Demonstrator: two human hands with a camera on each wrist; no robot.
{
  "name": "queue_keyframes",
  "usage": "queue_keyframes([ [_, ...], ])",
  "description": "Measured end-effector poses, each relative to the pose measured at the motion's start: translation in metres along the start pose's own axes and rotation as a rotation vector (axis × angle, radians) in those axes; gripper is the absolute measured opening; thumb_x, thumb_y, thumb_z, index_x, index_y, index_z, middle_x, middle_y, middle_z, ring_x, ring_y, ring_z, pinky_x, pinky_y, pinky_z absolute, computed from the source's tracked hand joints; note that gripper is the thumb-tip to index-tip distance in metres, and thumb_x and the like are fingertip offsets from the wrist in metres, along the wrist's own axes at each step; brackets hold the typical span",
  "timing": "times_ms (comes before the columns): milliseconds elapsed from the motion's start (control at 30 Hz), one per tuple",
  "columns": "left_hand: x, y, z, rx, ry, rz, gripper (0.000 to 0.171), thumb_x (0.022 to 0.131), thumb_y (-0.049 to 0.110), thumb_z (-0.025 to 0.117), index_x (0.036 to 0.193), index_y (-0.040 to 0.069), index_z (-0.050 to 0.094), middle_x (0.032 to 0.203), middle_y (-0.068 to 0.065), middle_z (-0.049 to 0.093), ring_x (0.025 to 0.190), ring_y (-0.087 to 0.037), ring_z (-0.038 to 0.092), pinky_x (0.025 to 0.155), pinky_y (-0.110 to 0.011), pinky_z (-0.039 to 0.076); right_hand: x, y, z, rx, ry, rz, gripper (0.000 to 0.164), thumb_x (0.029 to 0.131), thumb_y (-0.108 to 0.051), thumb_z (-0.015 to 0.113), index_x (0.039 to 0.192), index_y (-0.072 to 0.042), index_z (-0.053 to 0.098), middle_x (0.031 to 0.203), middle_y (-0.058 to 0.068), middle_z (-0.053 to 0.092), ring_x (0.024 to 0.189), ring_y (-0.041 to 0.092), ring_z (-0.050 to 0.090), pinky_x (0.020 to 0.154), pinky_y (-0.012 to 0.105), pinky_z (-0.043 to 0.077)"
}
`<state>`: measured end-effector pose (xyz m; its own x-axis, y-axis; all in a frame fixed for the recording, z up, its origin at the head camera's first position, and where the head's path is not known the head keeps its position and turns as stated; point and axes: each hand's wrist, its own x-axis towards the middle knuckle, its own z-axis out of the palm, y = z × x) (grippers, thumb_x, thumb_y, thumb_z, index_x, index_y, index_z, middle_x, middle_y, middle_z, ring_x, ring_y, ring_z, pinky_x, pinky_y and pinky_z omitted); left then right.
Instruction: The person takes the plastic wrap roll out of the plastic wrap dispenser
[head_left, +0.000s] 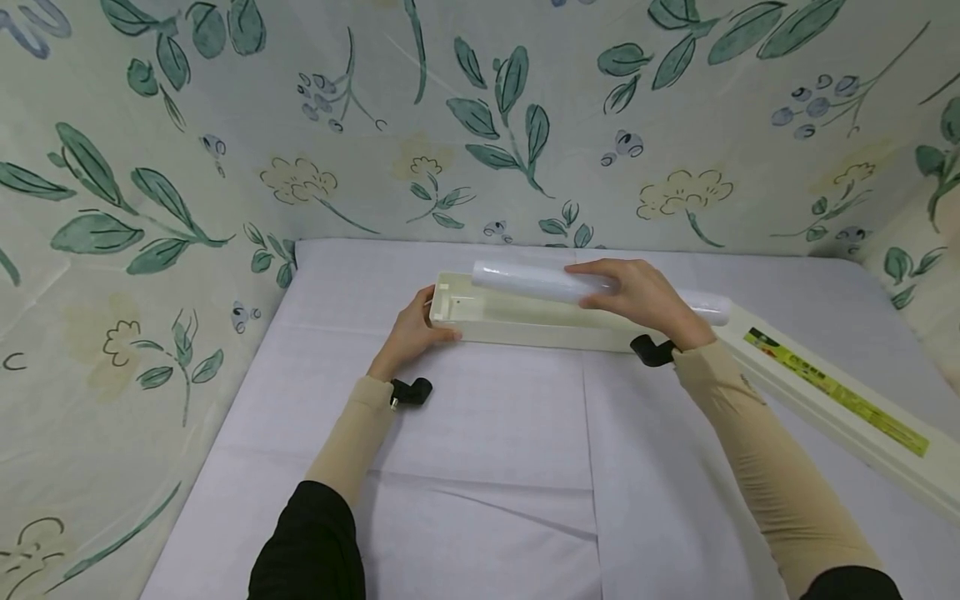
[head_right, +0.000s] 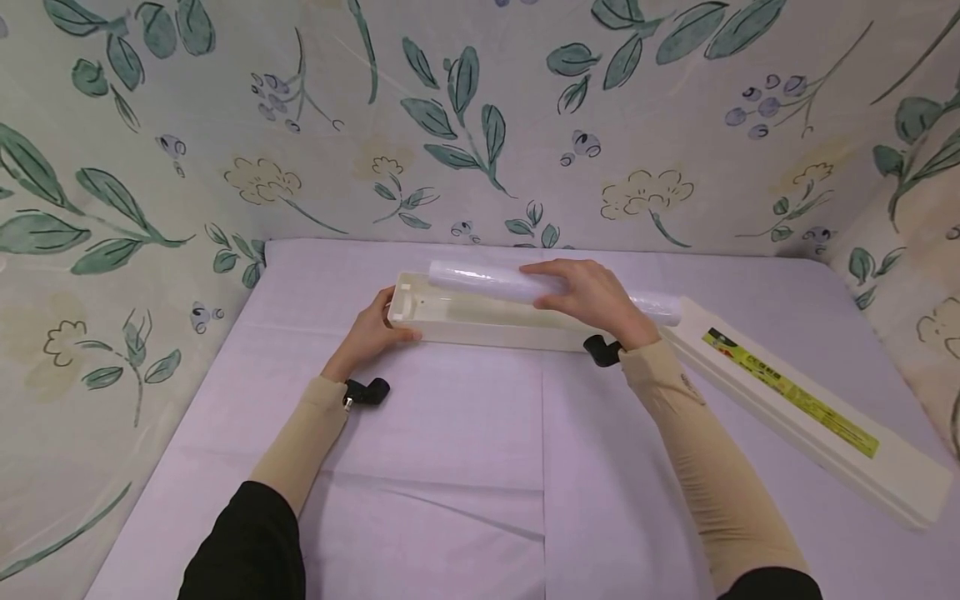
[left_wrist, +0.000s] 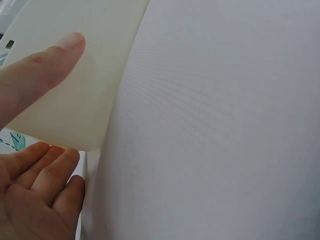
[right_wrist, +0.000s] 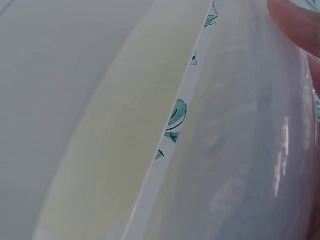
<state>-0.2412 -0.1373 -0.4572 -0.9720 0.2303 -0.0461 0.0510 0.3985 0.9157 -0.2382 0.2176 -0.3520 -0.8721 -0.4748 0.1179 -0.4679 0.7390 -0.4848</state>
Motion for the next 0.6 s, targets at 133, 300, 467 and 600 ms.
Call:
queue_keyframes([
  [133, -0.0002, 0.0003, -0.0002, 0.002, 0.004, 0.002, 0.097, 0.074, 0.013, 0.084, 0.149, 0.006, 0.024, 0.147, -0.016, 0.038, 0.129, -0.028, 0.043, 0.105, -0.042, 0.034, -0.0019, 0.0017, -0.0013, 0.001, -0.005, 0.008, 0.051, 0.083, -0.024, 0.076, 0.132, -0.019, 0.06, 0.134, 0.01, 0.056, 0.124, 0.029, 0.048, 0.1, 0.051, 0.037],
  [300, -0.0002, 0.0003, 0.0003, -0.007, 0.002, -0.001, 0.097, 0.074, 0.013, 0.084, 0.149, 0.006, 0.024, 0.147, -0.016, 0.037, 0.129, -0.027, 0.043, 0.105, -0.041, 0.034, -0.0049, 0.004, -0.0023, 0.002, -0.008, 0.017, 0.051, 0.084, -0.024, 0.076, 0.132, -0.018, 0.06, 0.134, 0.011, 0.055, 0.125, 0.03, 0.048, 0.1, 0.052, 0.037],
  [467, -0.0001, 0.0004, 0.0001, -0.008, 0.004, -0.001, 0.097, 0.073, 0.013, 0.084, 0.149, 0.006, 0.024, 0.147, -0.016, 0.037, 0.128, -0.027, 0.044, 0.105, -0.041, 0.034, -0.0077, 0.0053, -0.0031, -0.005, -0.005, 0.032, 0.052, 0.084, -0.023, 0.076, 0.132, -0.018, 0.06, 0.135, 0.012, 0.054, 0.124, 0.031, 0.048, 0.098, 0.053, 0.038],
  [600, -0.0002, 0.0003, -0.0004, -0.007, 0.002, -0.001, 0.096, 0.074, 0.013, 0.084, 0.149, 0.006, 0.024, 0.147, -0.016, 0.037, 0.129, -0.028, 0.043, 0.105, -0.041, 0.034, -0.0097, 0.0061, -0.0044, -0.011, 0.001, 0.038, 0.052, 0.084, -0.023, 0.076, 0.132, -0.018, 0.06, 0.136, 0.012, 0.053, 0.124, 0.032, 0.048, 0.098, 0.054, 0.038],
])
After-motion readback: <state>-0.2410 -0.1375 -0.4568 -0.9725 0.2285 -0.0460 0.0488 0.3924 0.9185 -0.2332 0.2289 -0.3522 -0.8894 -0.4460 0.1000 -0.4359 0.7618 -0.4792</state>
